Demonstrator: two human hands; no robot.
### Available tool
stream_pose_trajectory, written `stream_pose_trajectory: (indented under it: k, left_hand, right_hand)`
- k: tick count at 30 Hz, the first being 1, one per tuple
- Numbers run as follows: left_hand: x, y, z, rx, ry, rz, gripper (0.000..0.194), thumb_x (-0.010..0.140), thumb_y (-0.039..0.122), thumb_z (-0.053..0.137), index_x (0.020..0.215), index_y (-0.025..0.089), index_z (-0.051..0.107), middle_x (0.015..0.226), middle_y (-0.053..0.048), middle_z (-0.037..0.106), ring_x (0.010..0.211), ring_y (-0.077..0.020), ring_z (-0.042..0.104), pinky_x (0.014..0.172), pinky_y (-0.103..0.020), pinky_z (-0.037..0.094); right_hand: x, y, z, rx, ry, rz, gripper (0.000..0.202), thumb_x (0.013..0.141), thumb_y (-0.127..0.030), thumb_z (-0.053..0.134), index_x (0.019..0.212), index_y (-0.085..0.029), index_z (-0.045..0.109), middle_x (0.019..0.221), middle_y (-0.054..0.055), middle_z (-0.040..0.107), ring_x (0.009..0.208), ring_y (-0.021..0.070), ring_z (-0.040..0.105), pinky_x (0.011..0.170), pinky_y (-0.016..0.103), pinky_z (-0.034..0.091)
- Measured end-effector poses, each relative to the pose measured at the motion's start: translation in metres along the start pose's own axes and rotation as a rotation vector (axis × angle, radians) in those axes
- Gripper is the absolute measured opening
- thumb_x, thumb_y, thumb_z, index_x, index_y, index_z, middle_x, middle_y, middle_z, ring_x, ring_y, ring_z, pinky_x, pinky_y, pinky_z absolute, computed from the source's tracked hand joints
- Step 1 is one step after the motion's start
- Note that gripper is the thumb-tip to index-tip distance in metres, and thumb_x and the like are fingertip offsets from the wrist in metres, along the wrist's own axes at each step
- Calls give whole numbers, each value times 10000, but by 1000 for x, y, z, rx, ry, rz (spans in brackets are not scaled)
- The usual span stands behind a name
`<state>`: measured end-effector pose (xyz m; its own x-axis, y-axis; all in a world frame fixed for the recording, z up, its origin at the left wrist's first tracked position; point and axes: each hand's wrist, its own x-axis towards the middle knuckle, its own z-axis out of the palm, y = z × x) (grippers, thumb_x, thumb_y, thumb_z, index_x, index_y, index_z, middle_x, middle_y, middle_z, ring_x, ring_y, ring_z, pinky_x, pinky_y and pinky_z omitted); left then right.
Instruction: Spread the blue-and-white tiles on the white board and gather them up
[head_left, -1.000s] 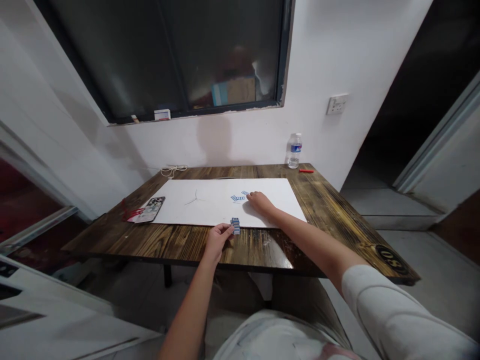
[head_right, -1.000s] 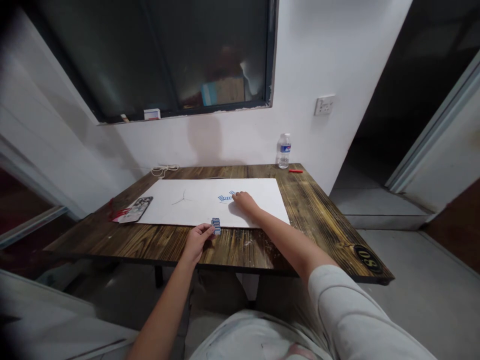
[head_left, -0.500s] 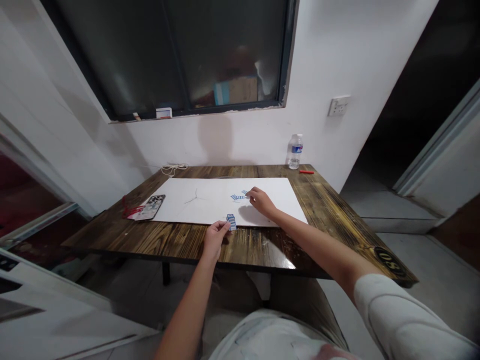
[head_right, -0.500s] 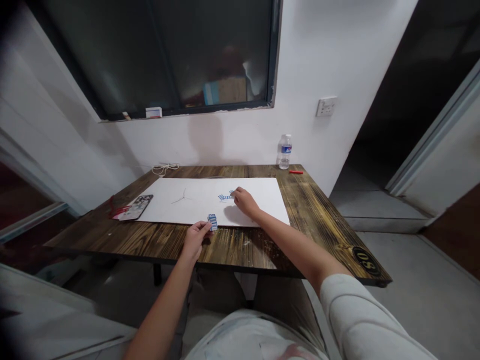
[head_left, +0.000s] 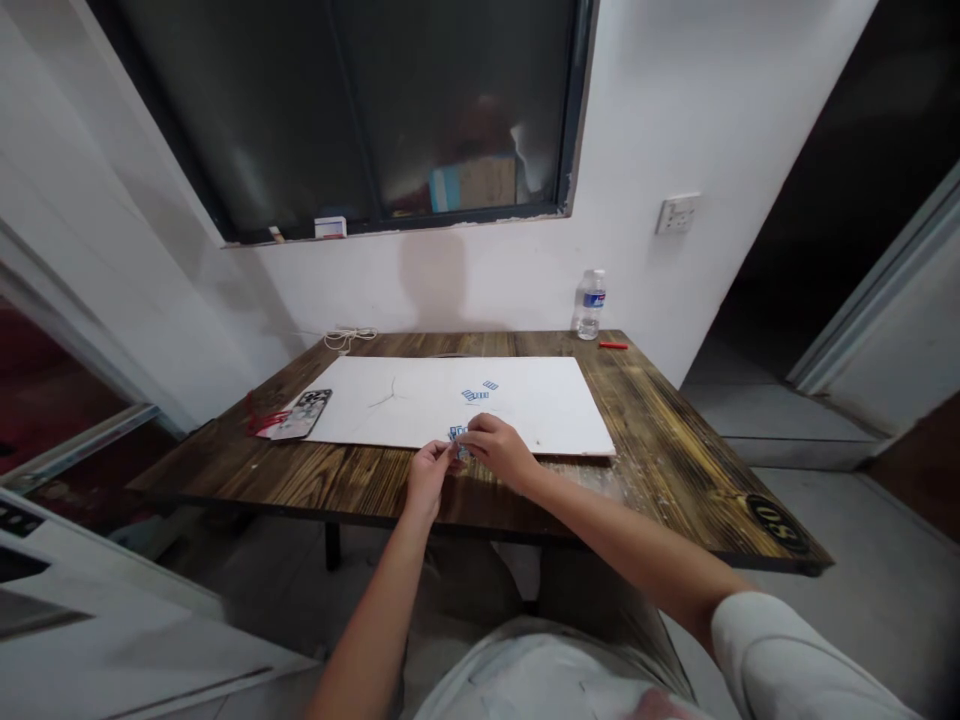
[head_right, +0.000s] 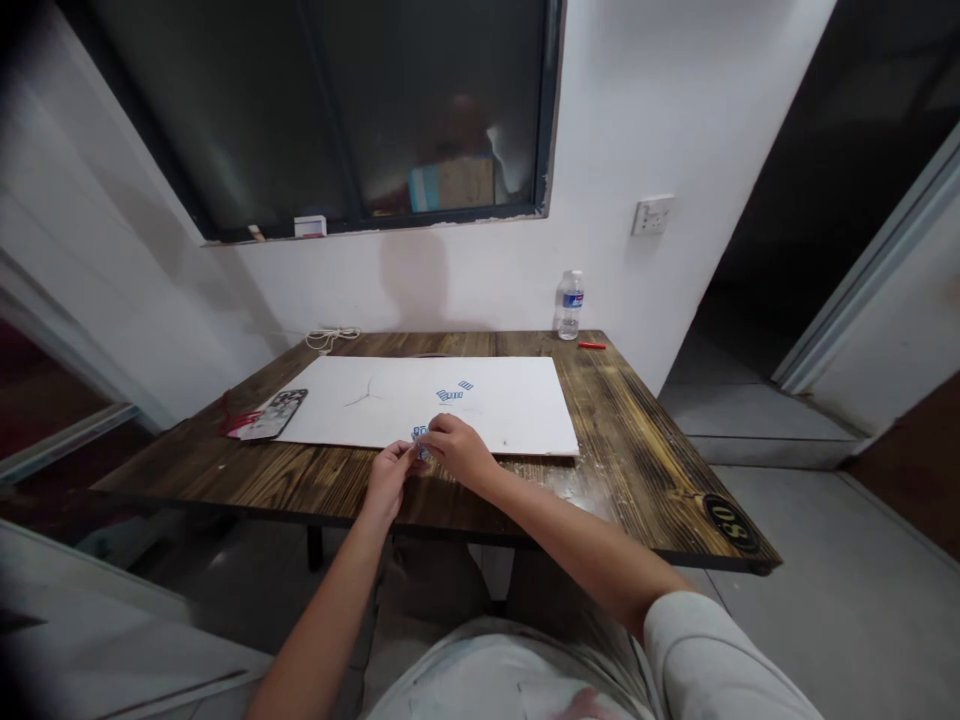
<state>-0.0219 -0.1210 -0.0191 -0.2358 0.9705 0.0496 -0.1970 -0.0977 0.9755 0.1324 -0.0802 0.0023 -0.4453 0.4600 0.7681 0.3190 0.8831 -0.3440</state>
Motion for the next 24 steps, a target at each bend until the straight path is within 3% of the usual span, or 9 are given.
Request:
stream_pose_trajectory:
  k: [8, 24]
  left_hand:
    - [1, 2, 0, -45, -16, 5, 428, 526, 467, 834, 702, 145, 615, 594, 8, 641, 515, -118, 606, 534, -220, 475]
    - [2, 4, 2, -60, 26, -3, 426, 516, 430, 843, 707, 139, 597, 610, 11, 644, 505, -106, 603, 521, -208, 478]
  right_hand:
    - [-15, 5, 5, -20, -59, 23, 236, 931, -246, 488, 1020, -271, 705, 974, 68, 597, 868, 177, 544, 762, 301, 479]
    - [-12, 16, 1, 88, -51, -16, 264, 944, -249, 482, 1149, -238, 649, 980, 85, 635, 933, 184, 558, 831, 334, 484]
